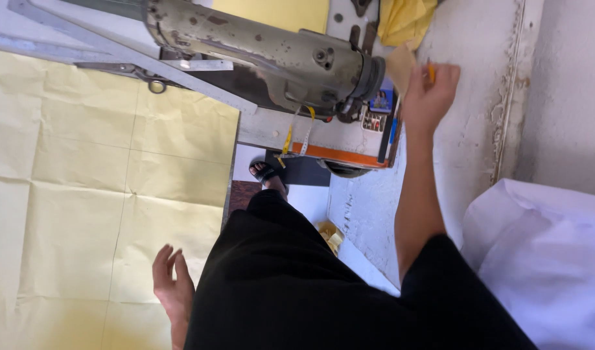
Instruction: Measuring and marking lines on yellow fabric using an L-square ruler and a pencil on a sewing workstation table.
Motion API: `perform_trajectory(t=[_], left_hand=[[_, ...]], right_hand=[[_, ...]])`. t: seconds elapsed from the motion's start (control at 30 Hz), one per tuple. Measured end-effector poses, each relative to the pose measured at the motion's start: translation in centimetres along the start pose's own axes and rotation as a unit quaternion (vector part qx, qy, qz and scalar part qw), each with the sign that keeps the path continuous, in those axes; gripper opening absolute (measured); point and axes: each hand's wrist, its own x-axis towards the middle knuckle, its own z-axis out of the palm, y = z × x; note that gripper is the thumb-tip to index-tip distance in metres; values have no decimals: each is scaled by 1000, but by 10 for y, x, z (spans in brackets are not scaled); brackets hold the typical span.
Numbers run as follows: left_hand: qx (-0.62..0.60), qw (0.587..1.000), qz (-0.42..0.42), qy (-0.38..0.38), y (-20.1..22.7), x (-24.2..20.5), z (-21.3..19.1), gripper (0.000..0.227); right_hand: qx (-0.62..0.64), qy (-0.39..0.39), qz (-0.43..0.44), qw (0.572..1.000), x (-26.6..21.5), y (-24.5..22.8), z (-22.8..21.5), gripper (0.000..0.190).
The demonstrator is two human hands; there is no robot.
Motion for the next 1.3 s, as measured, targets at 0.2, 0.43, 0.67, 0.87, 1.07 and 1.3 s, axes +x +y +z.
perform_trajectory(t=[0.2, 0.43, 0.67, 0.87, 1.07, 1.3], left_hand=[[-412, 886, -152, -149, 60, 48, 21, 76], [-371, 912, -127, -125, -17, 90, 1, 71], [-275, 919, -208, 192, -167, 39, -7, 45], [-177, 874, -266, 367, -227, -11, -3, 61], [-12, 938, -192, 288, -199, -9, -34, 54], [-13, 922, -135, 362, -251, 42, 0, 17]], right_hand=[[361, -189, -255, 877, -135, -211, -3, 21], [331, -484, -499, 638, -277, -268, 28, 11], [309, -612, -459, 565, -343, -279, 51, 18], [337, -640, -303, 621, -381, -288, 102, 19], [279, -697, -131, 648, -381, -268, 136, 45], [313, -675, -114, 658, -370, -254, 151, 27]])
